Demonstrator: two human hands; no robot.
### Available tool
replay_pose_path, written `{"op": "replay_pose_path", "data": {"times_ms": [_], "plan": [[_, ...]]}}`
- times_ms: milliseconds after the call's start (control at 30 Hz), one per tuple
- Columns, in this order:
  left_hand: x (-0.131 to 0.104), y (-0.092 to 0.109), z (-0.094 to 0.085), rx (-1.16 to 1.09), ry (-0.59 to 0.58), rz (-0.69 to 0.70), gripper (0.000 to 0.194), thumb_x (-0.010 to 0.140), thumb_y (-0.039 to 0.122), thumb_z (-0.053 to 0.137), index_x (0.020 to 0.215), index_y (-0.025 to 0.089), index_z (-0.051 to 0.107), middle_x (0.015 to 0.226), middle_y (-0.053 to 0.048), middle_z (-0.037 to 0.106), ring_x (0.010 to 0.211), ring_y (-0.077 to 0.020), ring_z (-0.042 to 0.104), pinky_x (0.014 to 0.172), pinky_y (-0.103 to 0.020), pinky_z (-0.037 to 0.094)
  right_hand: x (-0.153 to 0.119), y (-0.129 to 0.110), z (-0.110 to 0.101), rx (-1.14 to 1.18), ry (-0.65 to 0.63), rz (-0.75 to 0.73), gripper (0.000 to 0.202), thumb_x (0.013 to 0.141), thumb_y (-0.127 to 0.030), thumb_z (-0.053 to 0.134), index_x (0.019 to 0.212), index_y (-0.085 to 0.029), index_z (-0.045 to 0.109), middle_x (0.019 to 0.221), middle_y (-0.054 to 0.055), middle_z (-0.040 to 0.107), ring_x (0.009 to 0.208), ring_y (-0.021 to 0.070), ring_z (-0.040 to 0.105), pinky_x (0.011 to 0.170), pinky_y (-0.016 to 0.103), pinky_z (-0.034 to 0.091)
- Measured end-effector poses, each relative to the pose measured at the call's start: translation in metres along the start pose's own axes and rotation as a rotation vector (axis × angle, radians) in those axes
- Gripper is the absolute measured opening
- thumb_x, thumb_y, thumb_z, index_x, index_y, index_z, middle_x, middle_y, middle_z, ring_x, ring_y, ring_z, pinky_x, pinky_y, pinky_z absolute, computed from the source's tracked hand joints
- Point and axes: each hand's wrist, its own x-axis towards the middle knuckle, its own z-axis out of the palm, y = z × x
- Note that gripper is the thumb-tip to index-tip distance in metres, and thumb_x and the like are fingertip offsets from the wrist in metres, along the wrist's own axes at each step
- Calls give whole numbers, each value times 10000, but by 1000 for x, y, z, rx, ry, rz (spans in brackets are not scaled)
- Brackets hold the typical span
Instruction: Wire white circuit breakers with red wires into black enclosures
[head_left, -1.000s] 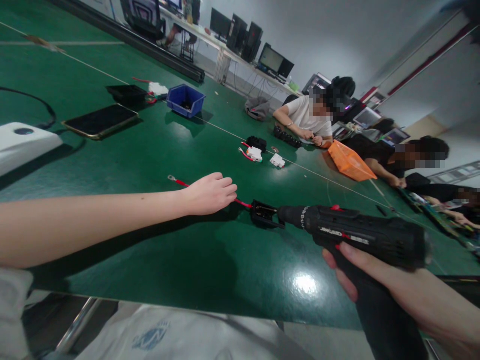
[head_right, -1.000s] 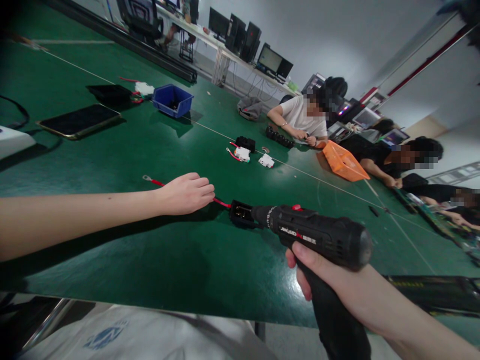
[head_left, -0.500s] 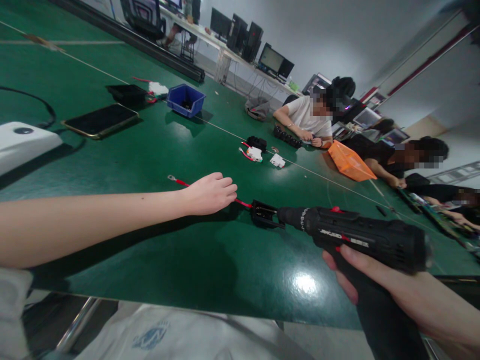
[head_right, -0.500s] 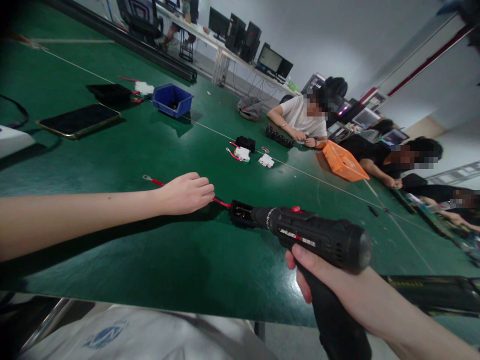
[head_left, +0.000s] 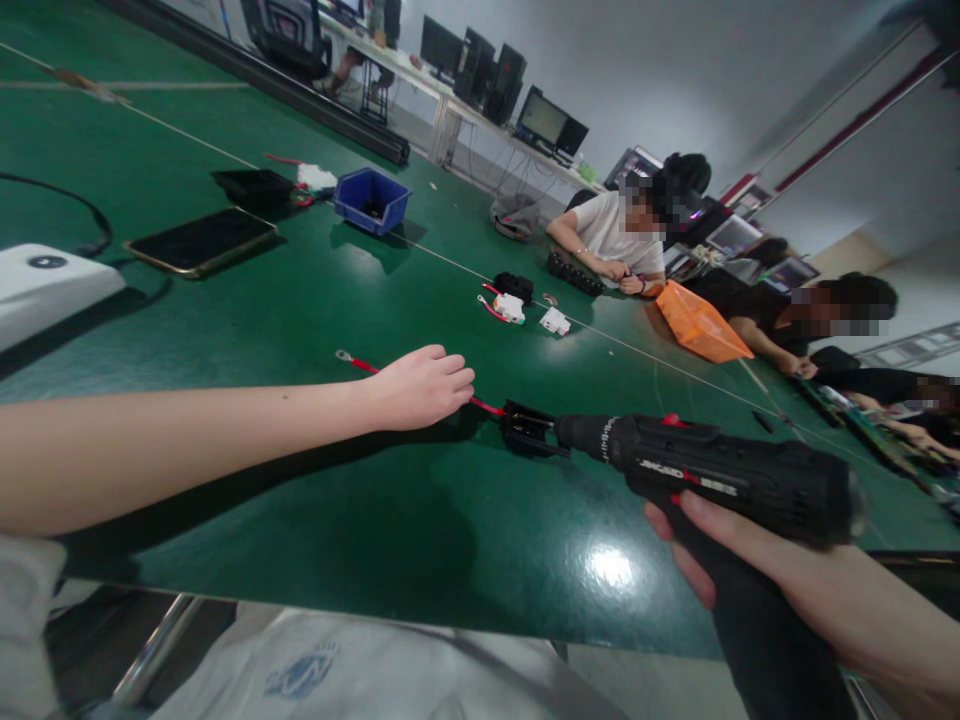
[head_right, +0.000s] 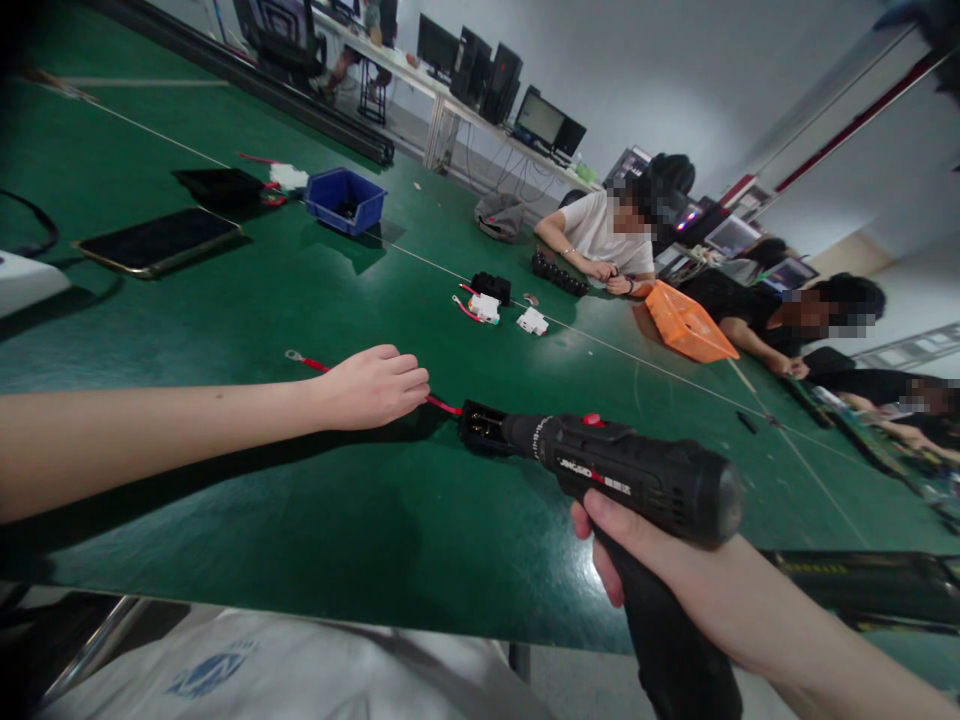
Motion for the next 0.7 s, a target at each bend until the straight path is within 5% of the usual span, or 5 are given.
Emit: {"op": "replay_pose_path", "data": {"times_ms": [700], "plan": [[0,0,-1,27,-31,2,167,963,200,554,833,179,658,831,-56,643,799,-201,546,640,-367,327,-3,-1,5,29,52,40,518,760,-718,701,830,-204,714,559,40,643,523,177,550,495,252,415]]}}
